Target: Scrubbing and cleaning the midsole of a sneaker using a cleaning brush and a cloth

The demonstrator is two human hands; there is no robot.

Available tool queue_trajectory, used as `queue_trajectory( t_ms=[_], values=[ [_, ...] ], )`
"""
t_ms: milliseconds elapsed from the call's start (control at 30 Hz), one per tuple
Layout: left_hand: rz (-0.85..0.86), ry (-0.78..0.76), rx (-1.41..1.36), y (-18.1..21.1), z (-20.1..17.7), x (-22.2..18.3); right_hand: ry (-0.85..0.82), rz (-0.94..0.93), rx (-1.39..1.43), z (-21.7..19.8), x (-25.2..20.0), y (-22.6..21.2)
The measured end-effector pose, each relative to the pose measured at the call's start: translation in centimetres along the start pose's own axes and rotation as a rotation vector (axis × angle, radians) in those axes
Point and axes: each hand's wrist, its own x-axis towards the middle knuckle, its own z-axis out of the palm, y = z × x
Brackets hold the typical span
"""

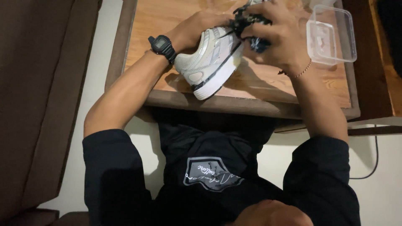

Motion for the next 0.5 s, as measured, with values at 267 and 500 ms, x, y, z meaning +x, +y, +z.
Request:
queue_trajectory(
  t_ms=[267, 500],
  values=[
    [-0.005, -0.027, -0.062, -2.0, 0.3, -0.7, 0.040, -0.094, 0.370, 1.0, 1.0, -1.6],
    [-0.038, -0.037, 0.005, -1.5, 0.3, -0.5, -0.021, 0.062, 0.479, -0.9, -1.0, 1.0]
  ],
)
